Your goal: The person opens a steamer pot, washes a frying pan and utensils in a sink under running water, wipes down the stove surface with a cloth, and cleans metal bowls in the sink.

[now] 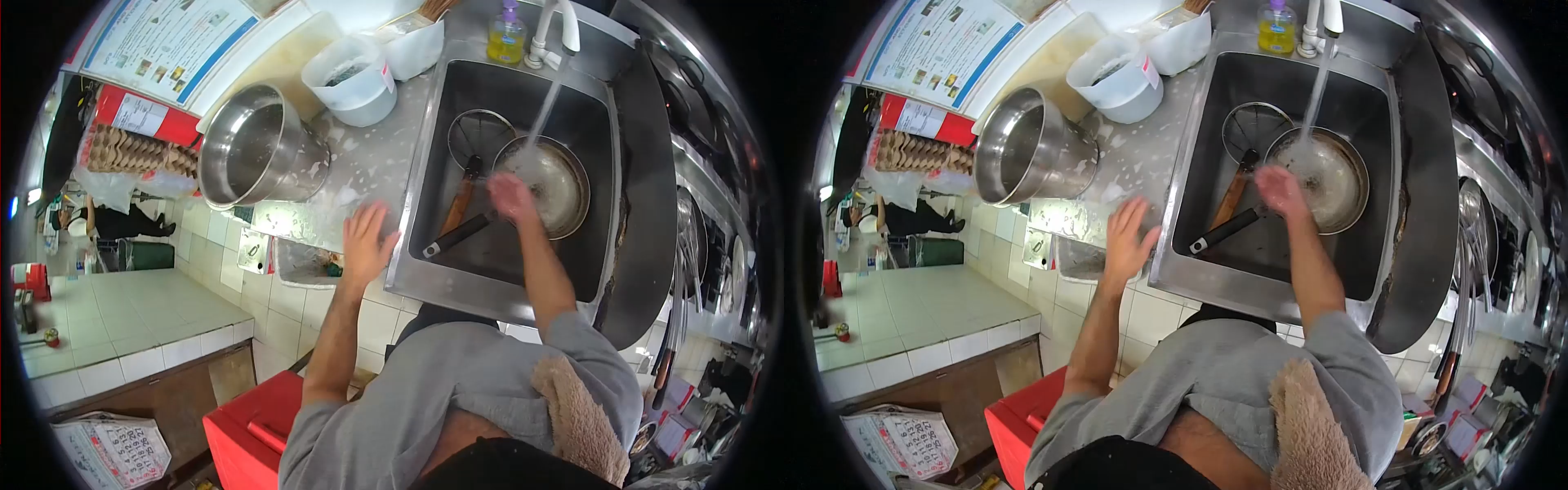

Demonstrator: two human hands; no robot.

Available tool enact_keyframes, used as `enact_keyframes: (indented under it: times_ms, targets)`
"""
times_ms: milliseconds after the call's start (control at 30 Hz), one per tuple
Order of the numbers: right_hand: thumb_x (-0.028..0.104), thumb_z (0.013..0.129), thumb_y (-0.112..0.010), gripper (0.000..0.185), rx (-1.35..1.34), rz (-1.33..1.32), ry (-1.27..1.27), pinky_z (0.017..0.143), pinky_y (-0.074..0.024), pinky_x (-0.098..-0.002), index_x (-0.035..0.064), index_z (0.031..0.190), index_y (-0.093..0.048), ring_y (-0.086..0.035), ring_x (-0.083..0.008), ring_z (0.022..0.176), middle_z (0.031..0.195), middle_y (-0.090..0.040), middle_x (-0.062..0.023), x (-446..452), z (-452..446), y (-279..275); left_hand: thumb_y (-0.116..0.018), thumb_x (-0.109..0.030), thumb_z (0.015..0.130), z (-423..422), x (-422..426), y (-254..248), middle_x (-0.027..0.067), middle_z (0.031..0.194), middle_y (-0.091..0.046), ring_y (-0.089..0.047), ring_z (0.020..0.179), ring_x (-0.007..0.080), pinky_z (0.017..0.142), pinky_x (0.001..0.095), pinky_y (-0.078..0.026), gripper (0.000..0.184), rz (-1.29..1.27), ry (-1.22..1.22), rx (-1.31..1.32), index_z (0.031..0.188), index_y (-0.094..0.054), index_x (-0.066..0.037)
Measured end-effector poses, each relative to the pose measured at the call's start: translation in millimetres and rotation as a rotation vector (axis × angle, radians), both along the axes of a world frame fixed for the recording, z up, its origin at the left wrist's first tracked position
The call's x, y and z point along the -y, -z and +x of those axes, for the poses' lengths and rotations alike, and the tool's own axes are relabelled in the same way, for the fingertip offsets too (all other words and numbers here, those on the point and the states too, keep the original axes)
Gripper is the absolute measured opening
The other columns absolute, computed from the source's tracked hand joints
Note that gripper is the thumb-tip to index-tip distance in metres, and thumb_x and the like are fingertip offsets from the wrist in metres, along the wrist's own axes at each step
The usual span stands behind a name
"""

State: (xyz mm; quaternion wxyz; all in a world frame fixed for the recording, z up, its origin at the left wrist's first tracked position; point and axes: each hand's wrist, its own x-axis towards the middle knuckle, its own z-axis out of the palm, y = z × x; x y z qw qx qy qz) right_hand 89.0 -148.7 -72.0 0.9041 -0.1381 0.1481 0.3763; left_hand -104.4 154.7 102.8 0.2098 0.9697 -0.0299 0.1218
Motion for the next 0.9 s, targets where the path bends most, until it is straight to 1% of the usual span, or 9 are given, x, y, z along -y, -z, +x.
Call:
enact_keyframes:
  times_ms: [33,100,200,367,467,567,600,700,900]
  targets:
    - [0.018,0.085,-0.050,0.024,0.119,-0.107,0.056,0.078,-0.0484,-0.0359,-0.0034,0.097,-0.053,-0.058,-0.0273,0.087,0.097,-0.058,-0.0153,-37.3,-7.8,-44.3,-0.058,-0.030,0.079,19.0,3.3,13.1,0.0121,0.132,-0.039,-0.033,0.123,0.0316,0.100,0.0491,-0.022,0.054,0.071,-0.014,-0.040,0.126,-0.042,-0.008]
    - [0.016,0.085,-0.051,0.029,0.406,-0.252,-0.115,0.080,-0.0475,-0.0344,-0.0037,0.106,-0.051,-0.058,-0.0246,0.090,0.100,-0.057,-0.0137,-104.7,-23.6,-152.9,-0.049,-0.040,0.083,88.9,11.8,33.8,0.0090,0.140,-0.027,-0.021,0.129,0.0316,0.102,0.0555,-0.014,0.061,0.265,-0.072,-0.129,0.133,-0.032,-0.011]
    - [0.013,0.085,-0.052,0.032,0.583,-0.535,-0.100,0.078,-0.0475,-0.0327,-0.0029,0.112,-0.050,-0.057,-0.0214,0.092,0.104,-0.056,-0.0121,-130.1,-28.7,-173.3,-0.041,-0.046,0.086,138.6,18.1,43.4,0.0066,0.143,-0.021,-0.015,0.132,0.0308,0.102,0.0571,-0.009,0.061,0.326,-0.157,-0.151,0.136,-0.027,-0.013]
    - [0.013,0.084,-0.053,0.036,0.567,-0.851,0.045,0.073,-0.0486,-0.0301,-0.0010,0.117,-0.048,-0.057,-0.0181,0.087,0.103,-0.056,-0.0094,-55.2,-37.9,-128.1,-0.032,-0.047,0.089,104.3,-4.1,44.6,0.0029,0.144,-0.019,-0.011,0.133,0.0254,0.105,0.0518,-0.006,0.057,0.270,0.043,-0.171,0.137,-0.025,-0.016]
    - [0.014,0.082,-0.056,0.037,0.375,-1.040,0.131,0.068,-0.0482,-0.0288,-0.0003,0.115,-0.049,-0.057,-0.0169,0.082,0.097,-0.057,-0.0077,30.8,-41.4,-67.6,-0.032,-0.049,0.089,57.8,-45.1,42.9,0.0021,0.144,-0.019,-0.011,0.134,0.0249,0.106,0.0500,-0.004,0.058,0.343,0.040,-0.190,0.137,-0.025,-0.017]
    - [0.012,0.081,-0.057,0.036,0.263,-1.134,0.290,0.062,-0.0466,-0.0270,-0.0003,0.114,-0.049,-0.057,-0.0165,0.078,0.094,-0.057,-0.0071,85.6,-65.1,-64.9,-0.032,-0.050,0.088,36.3,-69.6,42.7,0.0028,0.145,-0.016,-0.009,0.134,0.0255,0.106,0.0508,-0.003,0.060,0.373,0.022,-0.226,0.137,-0.024,-0.016]
    - [0.011,0.081,-0.057,0.035,0.226,-1.187,0.331,0.061,-0.0460,-0.0265,-0.0002,0.114,-0.049,-0.057,-0.0163,0.077,0.094,-0.057,-0.0070,93.4,-71.5,-64.0,-0.029,-0.051,0.088,39.3,-65.9,41.7,0.0031,0.145,-0.015,-0.007,0.134,0.0260,0.105,0.0514,-0.001,0.061,0.349,-0.112,-0.242,0.138,-0.023,-0.016]
    - [0.009,0.081,-0.057,0.035,0.197,-1.197,0.381,0.059,-0.0454,-0.0260,0.0003,0.114,-0.049,-0.057,-0.0157,0.076,0.094,-0.057,-0.0070,94.6,-82.9,-56.6,-0.025,-0.053,0.088,45.8,-39.1,50.8,0.0048,0.145,-0.013,-0.004,0.134,0.0280,0.105,0.0534,-0.001,0.063,0.358,-0.340,-0.215,0.138,-0.021,-0.014]
    - [0.010,0.081,-0.058,0.035,0.471,-1.220,0.166,0.065,-0.0447,-0.0233,-0.0006,0.114,-0.051,-0.055,-0.0133,0.082,0.100,-0.056,-0.0051,7.6,-99.1,-75.9,-0.028,-0.052,0.088,29.2,-30.3,44.5,0.0050,0.145,-0.014,-0.008,0.134,0.0284,0.105,0.0525,-0.003,0.061,0.290,-0.069,-0.177,0.137,-0.023,-0.016]
